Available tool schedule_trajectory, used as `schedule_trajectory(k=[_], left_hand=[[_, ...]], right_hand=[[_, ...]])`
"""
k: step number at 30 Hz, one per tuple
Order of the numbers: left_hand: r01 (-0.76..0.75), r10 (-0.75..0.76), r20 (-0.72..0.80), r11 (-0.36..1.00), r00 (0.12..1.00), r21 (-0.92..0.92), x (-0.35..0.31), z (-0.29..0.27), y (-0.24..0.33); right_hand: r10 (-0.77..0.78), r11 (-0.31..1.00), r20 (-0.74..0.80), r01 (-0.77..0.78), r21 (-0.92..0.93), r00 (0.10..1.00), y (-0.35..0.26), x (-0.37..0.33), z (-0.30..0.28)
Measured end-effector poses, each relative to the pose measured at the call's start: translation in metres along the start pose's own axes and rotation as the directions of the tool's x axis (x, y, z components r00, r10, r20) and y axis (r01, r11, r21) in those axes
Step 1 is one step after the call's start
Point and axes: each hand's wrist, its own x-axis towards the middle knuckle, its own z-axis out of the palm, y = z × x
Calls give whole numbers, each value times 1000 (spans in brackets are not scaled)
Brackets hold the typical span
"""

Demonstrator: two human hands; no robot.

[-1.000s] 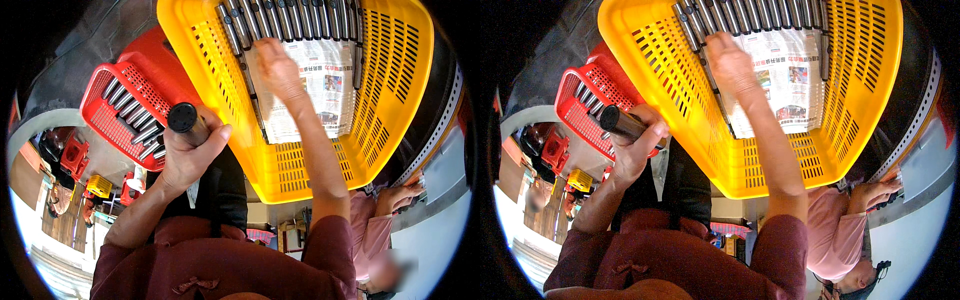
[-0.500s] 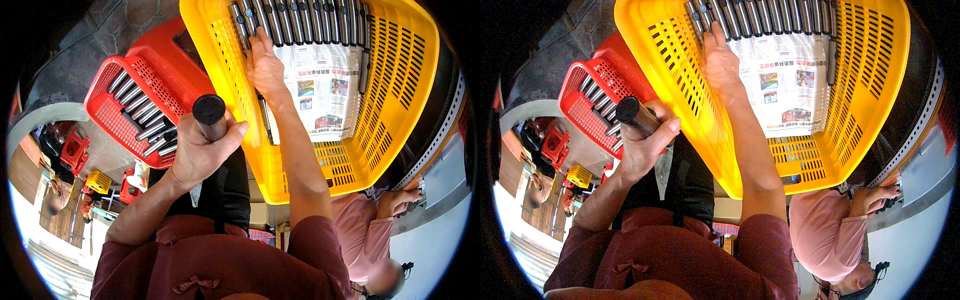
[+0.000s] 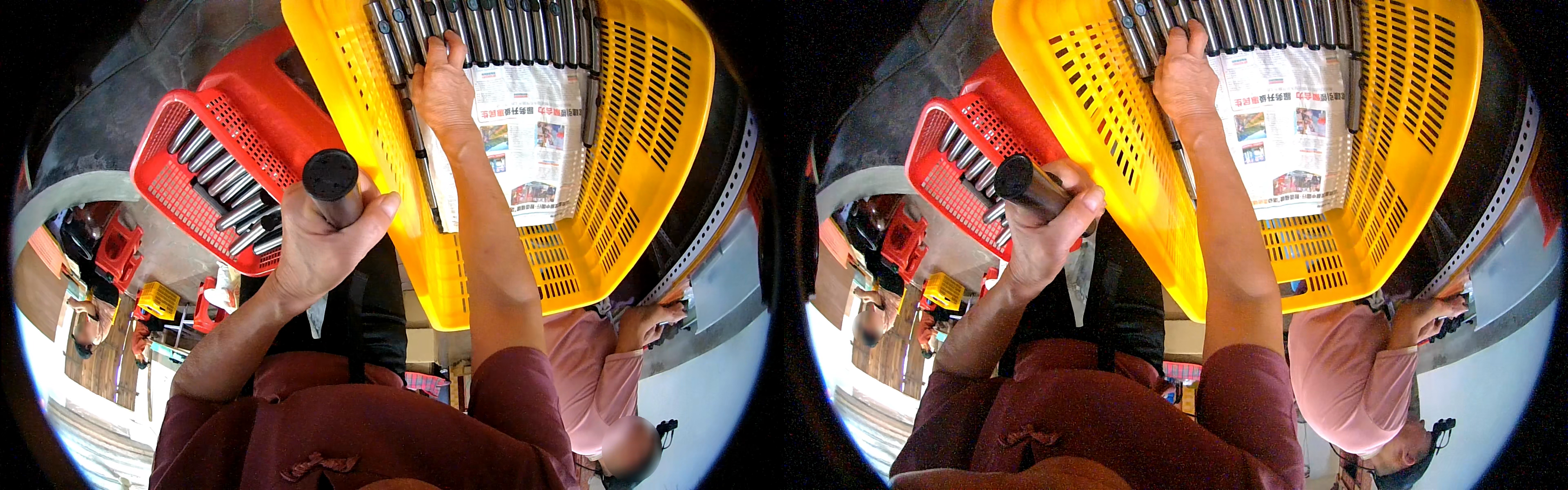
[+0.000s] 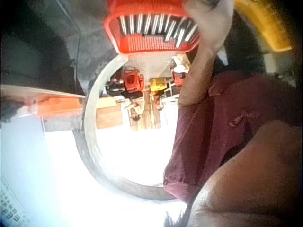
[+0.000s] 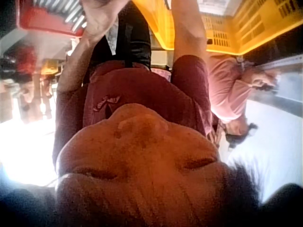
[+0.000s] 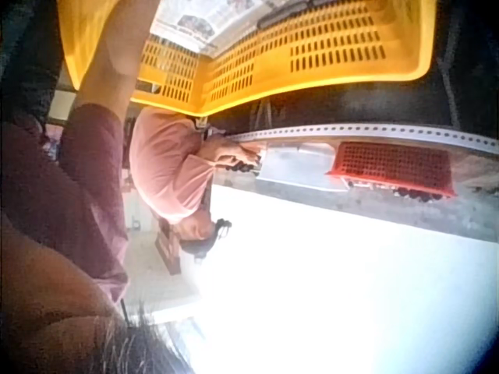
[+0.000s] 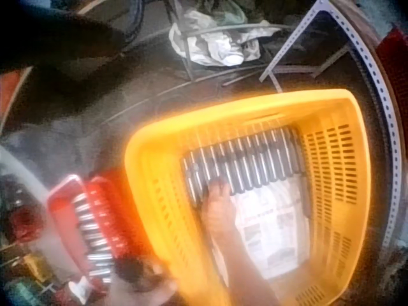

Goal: The person transfers cylindrical metal objects from a red basket to a yellow basket, arranging them in neat rows on top of a newspaper. The person handles the objects one at a time, placing them carefully into the yellow basket.

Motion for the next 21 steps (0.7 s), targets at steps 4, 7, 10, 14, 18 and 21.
schedule_trajectory(k=[4,7,10,14,18,21], left_hand=[[-35,35,-17,999,999,11,1,2,1],[-34,34,-29,999,999,-12,0,2,1],[-66,65,-34,997,997,-29,1,2,-2],[-76,75,-44,997,996,-16,1,4,-2],[-61,58,-81,998,995,-34,1,7,1],[-45,46,-45,999,998,4,1,4,1]], right_hand=[[-54,998,-150,55,3,987,6,0,-11],[-24,1000,-226,22,-13,974,18,8,-15],[-2,996,-195,-15,-83,981,25,13,-15],[63,996,-141,-72,-56,988,25,13,-12],[77,994,-120,-86,-73,990,24,12,-12],[22,998,-177,-31,-49,984,29,14,-18]])
